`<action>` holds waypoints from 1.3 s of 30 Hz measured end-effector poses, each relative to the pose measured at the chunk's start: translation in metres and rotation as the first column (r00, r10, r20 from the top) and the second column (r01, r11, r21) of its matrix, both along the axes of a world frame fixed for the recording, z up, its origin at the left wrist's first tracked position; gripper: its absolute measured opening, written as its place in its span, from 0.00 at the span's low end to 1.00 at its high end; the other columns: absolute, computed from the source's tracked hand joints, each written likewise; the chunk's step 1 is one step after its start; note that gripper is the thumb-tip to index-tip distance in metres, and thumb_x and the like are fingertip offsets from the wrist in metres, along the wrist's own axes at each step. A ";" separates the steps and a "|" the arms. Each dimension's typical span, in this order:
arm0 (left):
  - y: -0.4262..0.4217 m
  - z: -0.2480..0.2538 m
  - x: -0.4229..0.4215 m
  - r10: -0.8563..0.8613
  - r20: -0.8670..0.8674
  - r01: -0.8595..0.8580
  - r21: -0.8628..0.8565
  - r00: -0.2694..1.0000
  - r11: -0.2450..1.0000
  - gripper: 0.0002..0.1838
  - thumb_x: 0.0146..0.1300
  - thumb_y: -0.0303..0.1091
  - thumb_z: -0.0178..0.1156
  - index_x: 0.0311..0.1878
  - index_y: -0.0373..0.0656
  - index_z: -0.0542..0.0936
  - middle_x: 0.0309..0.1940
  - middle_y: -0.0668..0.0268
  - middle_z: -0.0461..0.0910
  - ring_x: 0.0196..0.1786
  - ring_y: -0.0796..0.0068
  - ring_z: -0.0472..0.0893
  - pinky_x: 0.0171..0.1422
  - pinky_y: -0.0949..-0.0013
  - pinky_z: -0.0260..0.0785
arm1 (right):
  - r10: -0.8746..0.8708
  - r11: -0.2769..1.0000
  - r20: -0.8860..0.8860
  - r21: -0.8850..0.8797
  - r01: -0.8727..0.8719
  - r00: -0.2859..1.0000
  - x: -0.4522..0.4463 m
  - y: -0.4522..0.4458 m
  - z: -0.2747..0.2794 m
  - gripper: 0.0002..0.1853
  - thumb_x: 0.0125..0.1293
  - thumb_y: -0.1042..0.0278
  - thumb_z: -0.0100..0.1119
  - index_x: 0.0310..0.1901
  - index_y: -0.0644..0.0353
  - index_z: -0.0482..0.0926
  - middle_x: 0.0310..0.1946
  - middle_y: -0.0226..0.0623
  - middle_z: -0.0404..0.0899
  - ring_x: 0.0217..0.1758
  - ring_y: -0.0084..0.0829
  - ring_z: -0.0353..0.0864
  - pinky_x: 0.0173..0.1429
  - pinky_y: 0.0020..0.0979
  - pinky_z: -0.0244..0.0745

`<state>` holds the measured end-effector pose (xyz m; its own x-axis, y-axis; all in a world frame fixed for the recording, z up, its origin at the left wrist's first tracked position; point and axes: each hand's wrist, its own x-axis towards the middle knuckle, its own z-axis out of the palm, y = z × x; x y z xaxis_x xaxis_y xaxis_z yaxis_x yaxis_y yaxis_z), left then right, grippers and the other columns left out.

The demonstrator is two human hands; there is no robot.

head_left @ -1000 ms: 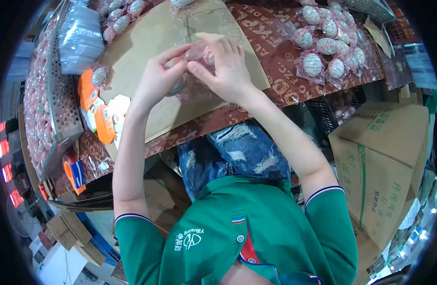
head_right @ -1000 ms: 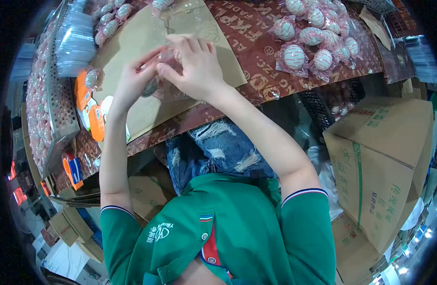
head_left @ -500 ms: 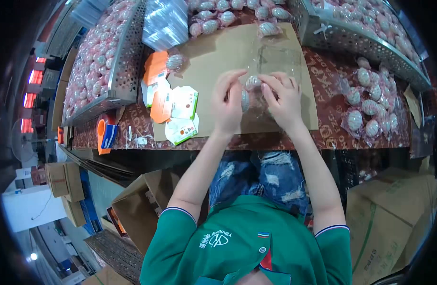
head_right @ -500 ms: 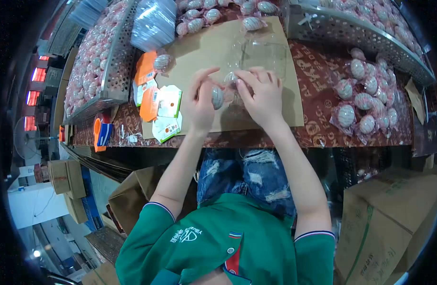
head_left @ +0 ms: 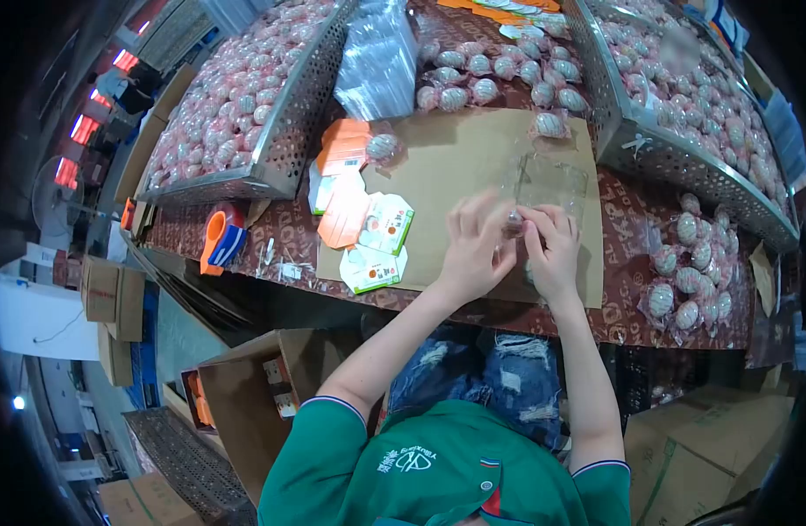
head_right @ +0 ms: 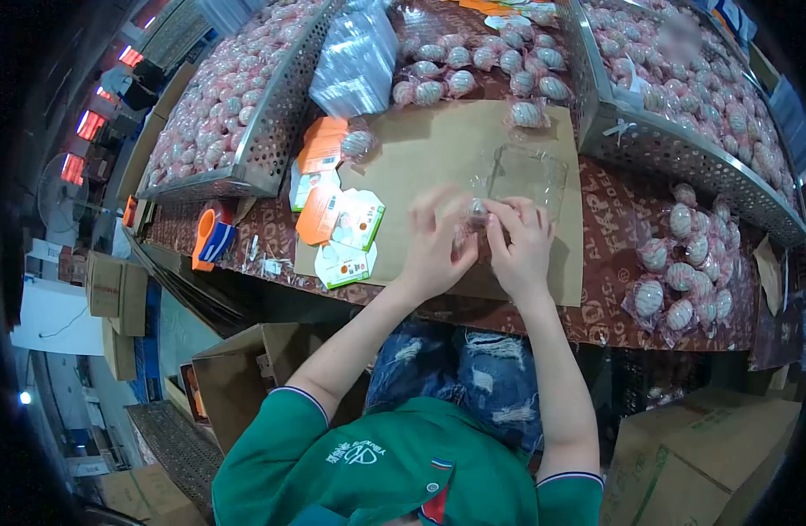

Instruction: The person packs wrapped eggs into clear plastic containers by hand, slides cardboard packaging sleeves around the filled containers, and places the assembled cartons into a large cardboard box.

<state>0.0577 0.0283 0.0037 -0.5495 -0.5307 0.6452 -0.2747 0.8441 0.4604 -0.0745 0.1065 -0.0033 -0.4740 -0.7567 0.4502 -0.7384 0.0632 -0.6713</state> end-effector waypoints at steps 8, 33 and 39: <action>0.007 0.000 -0.005 -0.189 0.145 0.181 0.062 0.971 0.981 0.30 0.54 0.27 0.60 0.65 0.43 0.71 0.64 0.56 0.70 0.69 0.55 0.68 0.73 0.51 0.56 | 0.170 0.973 0.477 -0.218 -0.072 0.862 0.006 0.005 -0.007 0.15 0.68 0.69 0.55 0.54 0.60 0.73 0.54 0.38 0.74 0.56 0.35 0.70 0.63 0.37 0.63; 0.031 -0.013 0.024 -0.176 -0.110 0.201 0.305 0.978 0.931 0.34 0.60 0.33 0.61 0.70 0.43 0.65 0.71 0.54 0.63 0.75 0.52 0.59 0.78 0.51 0.52 | 0.399 0.896 -0.031 -0.200 -0.397 0.916 -0.009 0.032 -0.027 0.39 0.59 0.61 0.70 0.69 0.56 0.59 0.74 0.52 0.50 0.69 0.48 0.66 0.68 0.42 0.69; 0.030 -0.037 0.036 -0.002 -0.477 0.357 0.655 0.879 0.666 0.42 0.52 0.30 0.70 0.70 0.40 0.62 0.61 0.52 0.67 0.70 0.49 0.65 0.73 0.56 0.59 | 0.379 0.908 -0.188 -0.116 -0.403 0.906 -0.009 0.035 -0.020 0.37 0.62 0.57 0.68 0.69 0.52 0.61 0.71 0.53 0.57 0.71 0.55 0.62 0.70 0.50 0.63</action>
<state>0.0938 0.0587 -0.0335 -0.4682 -0.8337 0.2927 0.2056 0.2194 0.9537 -0.0832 0.1411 -0.0229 -0.0674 -0.7849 0.6159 -0.7798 -0.3436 -0.5233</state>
